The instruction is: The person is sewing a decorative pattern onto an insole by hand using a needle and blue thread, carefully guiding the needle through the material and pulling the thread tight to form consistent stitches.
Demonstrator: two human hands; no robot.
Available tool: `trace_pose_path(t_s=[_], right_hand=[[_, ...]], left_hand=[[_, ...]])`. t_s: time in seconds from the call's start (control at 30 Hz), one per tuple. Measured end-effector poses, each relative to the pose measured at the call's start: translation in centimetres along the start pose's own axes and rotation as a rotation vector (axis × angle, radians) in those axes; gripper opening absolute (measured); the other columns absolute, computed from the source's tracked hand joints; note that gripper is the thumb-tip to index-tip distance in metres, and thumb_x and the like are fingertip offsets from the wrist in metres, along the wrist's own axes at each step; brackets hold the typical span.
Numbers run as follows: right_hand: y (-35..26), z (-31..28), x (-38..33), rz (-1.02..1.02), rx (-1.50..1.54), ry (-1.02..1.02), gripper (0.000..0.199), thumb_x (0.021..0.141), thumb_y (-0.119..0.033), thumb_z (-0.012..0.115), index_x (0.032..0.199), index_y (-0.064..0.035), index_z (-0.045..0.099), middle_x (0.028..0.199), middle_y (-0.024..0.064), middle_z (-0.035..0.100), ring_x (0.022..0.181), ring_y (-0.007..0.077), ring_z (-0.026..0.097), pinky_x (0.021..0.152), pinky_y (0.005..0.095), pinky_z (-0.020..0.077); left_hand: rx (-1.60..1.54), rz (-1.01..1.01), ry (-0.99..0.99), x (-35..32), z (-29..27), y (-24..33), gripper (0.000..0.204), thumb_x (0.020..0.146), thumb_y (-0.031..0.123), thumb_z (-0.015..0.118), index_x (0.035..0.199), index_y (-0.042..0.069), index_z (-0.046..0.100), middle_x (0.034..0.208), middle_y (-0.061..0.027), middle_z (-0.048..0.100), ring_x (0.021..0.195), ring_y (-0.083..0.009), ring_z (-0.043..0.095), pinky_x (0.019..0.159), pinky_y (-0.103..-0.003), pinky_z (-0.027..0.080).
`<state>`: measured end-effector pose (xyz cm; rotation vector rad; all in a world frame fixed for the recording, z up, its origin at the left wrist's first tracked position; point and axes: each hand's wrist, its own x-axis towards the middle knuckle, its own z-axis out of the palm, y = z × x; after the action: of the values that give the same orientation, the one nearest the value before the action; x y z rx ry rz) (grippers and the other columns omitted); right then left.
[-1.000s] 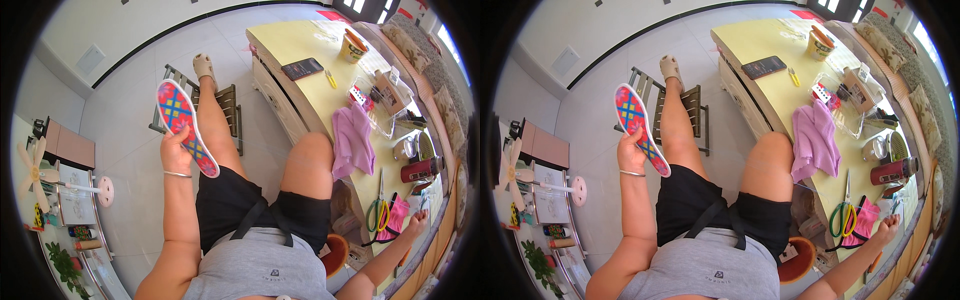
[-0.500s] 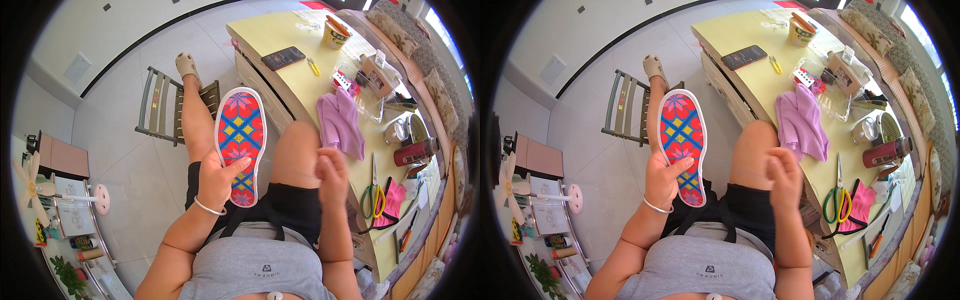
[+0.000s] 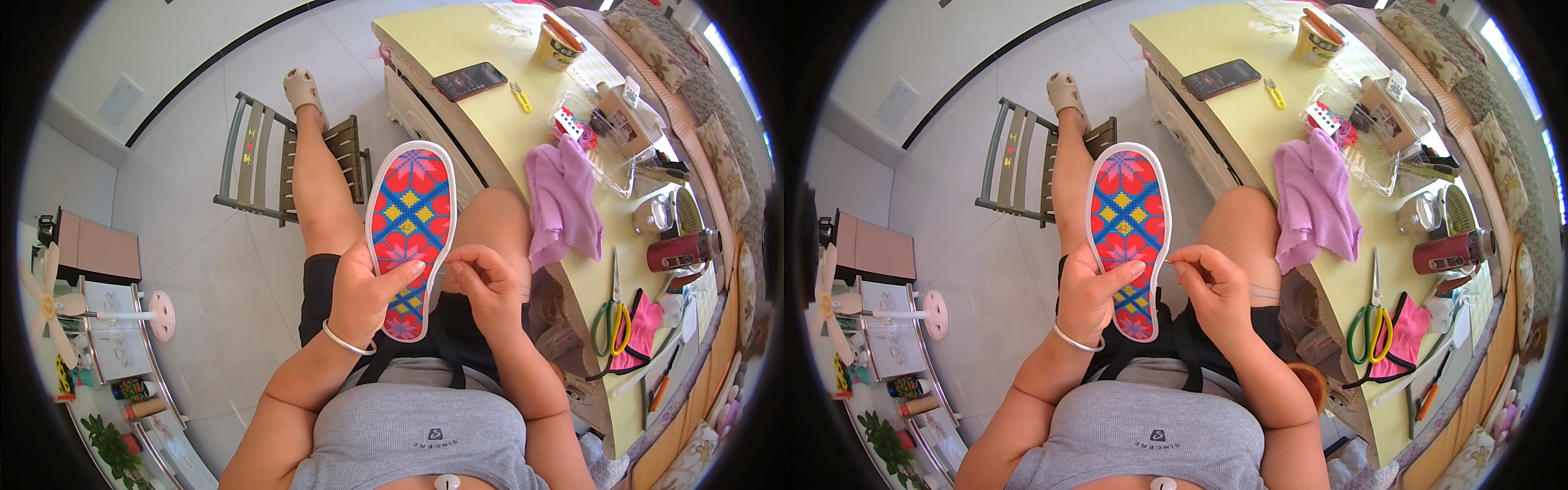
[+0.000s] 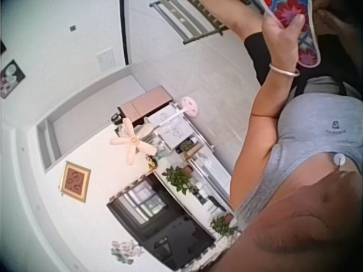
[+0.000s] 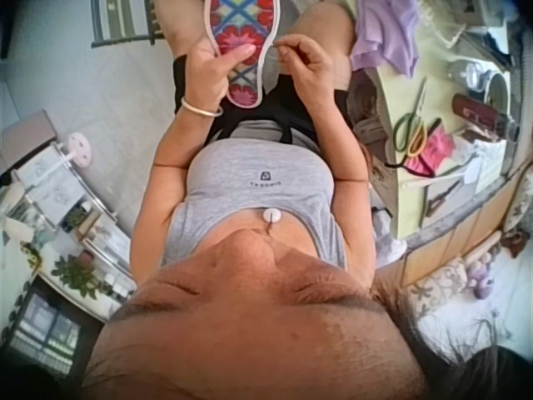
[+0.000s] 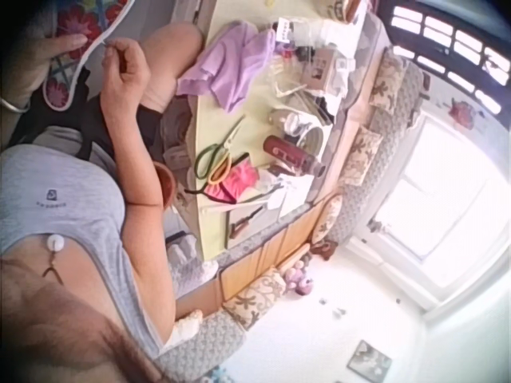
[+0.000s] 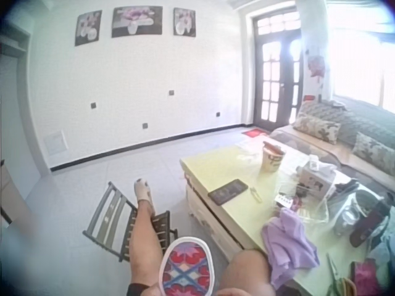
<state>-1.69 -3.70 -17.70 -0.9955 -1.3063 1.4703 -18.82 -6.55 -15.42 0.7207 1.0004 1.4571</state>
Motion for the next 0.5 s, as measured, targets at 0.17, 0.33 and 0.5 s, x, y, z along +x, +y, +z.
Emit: trace_pose_path(t_s=[0.17, 0.33, 0.5], right_hand=[[-0.2, 0.1, 0.1, 0.023, 0.006, 0.002, 0.009, 0.093, -0.001, 0.058, 0.098, 0.0017, 0.064, 0.079, -0.0010, 0.059, 0.072, 0.0047, 0.052, 0.064, 0.0190, 0.0420], [-0.5, 0.4, 0.1, 0.049, 0.078, 0.030, 0.006, 0.091, -0.001, 0.061, 0.096, 0.0008, 0.063, 0.074, -0.0044, 0.052, 0.067, 0.0024, 0.046, 0.059, 0.0179, 0.0367], [0.1, 1.2, -0.2, 0.085, 0.198, 0.160, 0.010, 0.087, -0.001, 0.067, 0.093, -0.0008, 0.060, 0.067, -0.0098, 0.042, 0.058, -0.0009, 0.035, 0.052, 0.0163, 0.0277]], left_hand=[[-0.009, 0.000, 0.013, 0.0, 0.0, 0.1, 0.033, 0.081, 0.000, 0.071, 0.111, -0.002, 0.057, 0.102, -0.0095, 0.069, 0.087, -0.0119, 0.066, 0.079, -0.027, 0.055], [0.122, 0.055, 0.018, -0.1, -0.2, 0.0, 0.034, 0.081, 0.002, 0.071, 0.112, -0.003, 0.056, 0.102, -0.0096, 0.069, 0.089, -0.0115, 0.066, 0.080, -0.027, 0.054], [0.240, 0.148, 0.045, -0.4, 0.1, 0.1, 0.035, 0.081, 0.002, 0.070, 0.112, -0.005, 0.055, 0.102, -0.0103, 0.069, 0.090, -0.0128, 0.066, 0.081, -0.028, 0.054]])
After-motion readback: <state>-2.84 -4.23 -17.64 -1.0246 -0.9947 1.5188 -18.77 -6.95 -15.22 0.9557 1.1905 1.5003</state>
